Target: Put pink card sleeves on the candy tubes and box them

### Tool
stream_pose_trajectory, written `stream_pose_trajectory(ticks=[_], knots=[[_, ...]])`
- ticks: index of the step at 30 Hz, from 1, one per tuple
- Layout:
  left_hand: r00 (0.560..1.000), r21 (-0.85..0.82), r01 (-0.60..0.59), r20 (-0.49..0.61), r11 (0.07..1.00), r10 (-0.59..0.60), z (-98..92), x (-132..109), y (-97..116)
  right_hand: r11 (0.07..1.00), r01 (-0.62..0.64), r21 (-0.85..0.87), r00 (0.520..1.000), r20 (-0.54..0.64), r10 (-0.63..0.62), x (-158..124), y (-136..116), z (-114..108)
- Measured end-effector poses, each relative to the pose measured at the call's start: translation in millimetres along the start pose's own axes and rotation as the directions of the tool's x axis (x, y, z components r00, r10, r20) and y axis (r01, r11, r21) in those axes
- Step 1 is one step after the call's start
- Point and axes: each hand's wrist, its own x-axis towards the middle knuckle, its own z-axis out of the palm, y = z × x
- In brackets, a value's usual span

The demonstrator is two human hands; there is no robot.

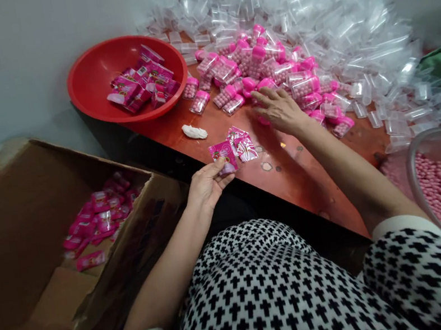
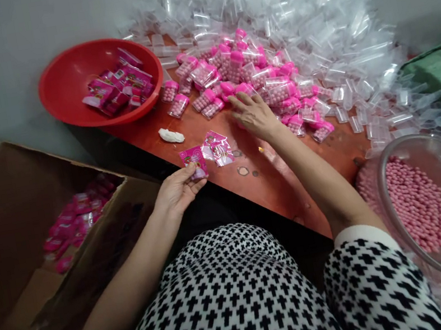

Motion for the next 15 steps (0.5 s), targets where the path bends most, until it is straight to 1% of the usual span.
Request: stream_pose_trajectory(ticks=[2, 3, 5, 7, 8, 10, 11, 13, 14, 15], knots=[[1.0, -0.053, 0.014, -0.002, 0.998, -0.014, 2.6, -0.3, -0.2, 0.992, 0.108, -0.068, 0.991, 0.082, -0.102, 3.1, 16.3, -0.4], [1.0, -0.084, 0.016, -0.005, 0.996, -0.016, 3.6, 0.1, -0.5, 0.986, 0.141, -0.093, 0.986, 0.1, -0.132, 4.0, 20.7, -0.7], [1.0, -0.157, 0.008, -0.022, 0.988, -0.012, 6.0, 2.0, -1.3, 0.978, 0.16, -0.134, 0.985, 0.092, -0.148, 3.5, 21.8, -2.2], [0.999, -0.238, -0.004, -0.042, 0.971, -0.006, 9.3, 4.3, -2.1, 0.978, 0.136, -0.158, 0.99, 0.068, -0.126, -1.2, 13.4, -4.3], [0.999, -0.275, -0.01, -0.051, 0.961, -0.005, 11.4, 5.1, -2.3, 0.981, 0.101, -0.167, 0.994, 0.06, -0.092, -5.5, 6.4, -5.1], [0.998, -0.328, -0.016, -0.061, 0.944, -0.005, 15.8, 5.7, -2.6, 0.982, -0.032, -0.188, 0.997, 0.059, 0.044, -18.6, -10.9, -5.4], [0.998, -0.343, -0.017, -0.061, 0.939, -0.004, 17.7, 5.4, -2.7, 0.972, -0.122, -0.202, 0.989, 0.061, 0.137, -27.0, -20.3, -4.7], [0.999, -0.353, -0.016, -0.054, 0.935, -0.003, 20.5, 4.4, -3.6, 0.936, -0.272, -0.225, 0.953, 0.074, 0.295, -46.0, -38.2, -2.0], [0.999, -0.353, -0.015, -0.045, 0.935, -0.001, 21.3, 4.1, -4.3, 0.926, -0.302, -0.228, 0.941, 0.086, 0.328, -55.5, -46.0, -0.3], [0.999, -0.352, -0.013, -0.036, 0.936, 0.001, 21.8, 3.9, -5.4, 0.927, -0.302, -0.222, 0.939, 0.099, 0.329, -64.2, -52.6, 1.5]])
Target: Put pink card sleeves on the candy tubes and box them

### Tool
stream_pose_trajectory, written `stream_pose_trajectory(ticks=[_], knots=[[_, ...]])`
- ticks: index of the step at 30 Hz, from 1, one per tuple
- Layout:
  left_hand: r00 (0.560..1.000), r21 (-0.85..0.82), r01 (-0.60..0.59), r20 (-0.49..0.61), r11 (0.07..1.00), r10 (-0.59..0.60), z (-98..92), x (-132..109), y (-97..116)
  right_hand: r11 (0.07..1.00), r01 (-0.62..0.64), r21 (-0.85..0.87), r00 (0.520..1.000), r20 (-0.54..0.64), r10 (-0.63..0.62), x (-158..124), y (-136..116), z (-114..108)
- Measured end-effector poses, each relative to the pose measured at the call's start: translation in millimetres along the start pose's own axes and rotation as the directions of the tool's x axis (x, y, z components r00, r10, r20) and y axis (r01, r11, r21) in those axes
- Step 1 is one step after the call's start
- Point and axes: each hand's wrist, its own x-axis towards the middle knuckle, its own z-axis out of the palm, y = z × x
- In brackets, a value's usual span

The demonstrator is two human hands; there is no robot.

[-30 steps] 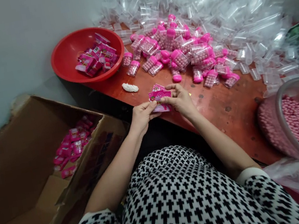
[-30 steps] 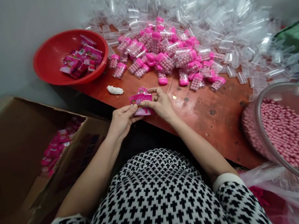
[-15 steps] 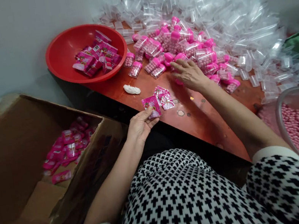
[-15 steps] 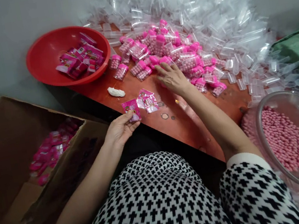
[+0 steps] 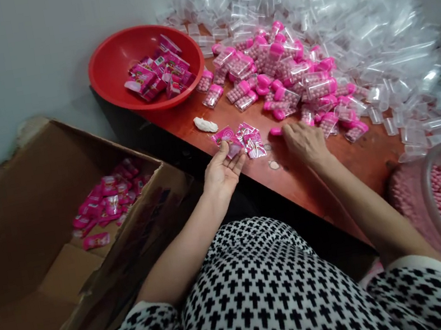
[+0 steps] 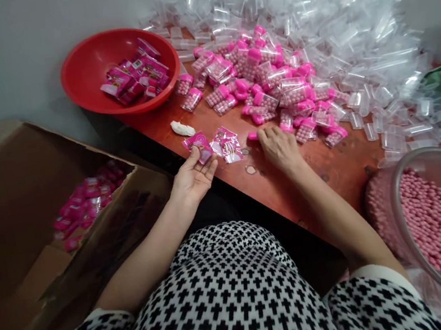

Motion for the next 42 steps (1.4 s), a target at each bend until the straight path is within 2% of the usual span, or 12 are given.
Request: stream_pose_trajectory(ticks=[5, 8, 10, 12, 14, 16, 17, 19, 23, 30, 37, 42], knots=[[1.0, 0.002, 0.008, -0.008, 1.0, -0.008, -0.1, -0.3, -8.1, 0.994, 0.074, 0.082, 0.997, 0.01, -0.075, -24.2, -7.4, 5.7], [1.0, -0.01, -0.004, -0.021, 1.0, 0.004, 1.6, -3.7, -12.8, 0.982, -0.015, 0.187, 0.999, 0.036, 0.009, -22.7, -7.2, 4.6], [1.0, -0.029, -0.019, -0.013, 0.999, 0.019, 3.0, -6.9, -15.0, 0.931, -0.113, 0.347, 0.993, 0.01, 0.117, -23.7, -10.4, 2.4], [1.0, -0.054, -0.03, -0.006, 0.998, 0.03, 4.3, -9.6, -16.7, 0.756, -0.155, 0.636, 0.977, -0.015, 0.213, -30.6, -19.9, -1.9], [1.0, -0.072, -0.029, -0.008, 0.997, 0.029, 5.8, -11.4, -18.4, 0.397, -0.133, 0.908, 0.959, 0.017, 0.283, -42.8, -36.5, -9.0], [1.0, -0.083, -0.025, -0.001, 0.996, 0.025, 8.0, -12.2, -20.5, 0.011, -0.105, 0.994, 0.944, 0.096, 0.316, -55.8, -57.7, -17.4], [1.0, -0.086, -0.021, 0.007, 0.996, 0.022, 9.4, -12.4, -21.7, -0.114, -0.1, 0.988, 0.937, 0.132, 0.323, -60.9, -68.4, -21.3], [0.999, -0.093, -0.014, 0.037, 0.996, 0.018, 12.6, -13.4, -24.3, -0.235, -0.086, 0.968, 0.921, 0.167, 0.351, -66.5, -86.7, -26.2], [0.998, -0.097, 0.015, 0.068, 0.995, -0.009, 19.8, -17.8, -27.5, -0.258, -0.043, 0.965, 0.89, 0.154, 0.43, -64.4, -105.0, -23.5], [0.994, -0.06, 0.012, 0.112, 0.998, -0.006, 22.2, -21.5, -29.8, -0.357, -0.011, 0.934, 0.875, 0.181, 0.449, -61.7, -112.2, -18.8], [0.955, 0.162, -0.208, 0.248, 0.965, 0.164, 16.8, -23.3, -32.7, -0.407, -0.024, 0.913, 0.897, 0.199, 0.394, -58.9, -110.6, -21.5], [0.924, 0.3, -0.27, 0.348, 0.915, 0.158, 12.7, -18.5, -26.0, -0.387, 0.011, 0.922, 0.9, 0.16, 0.405, -59.7, -111.7, -15.1]])
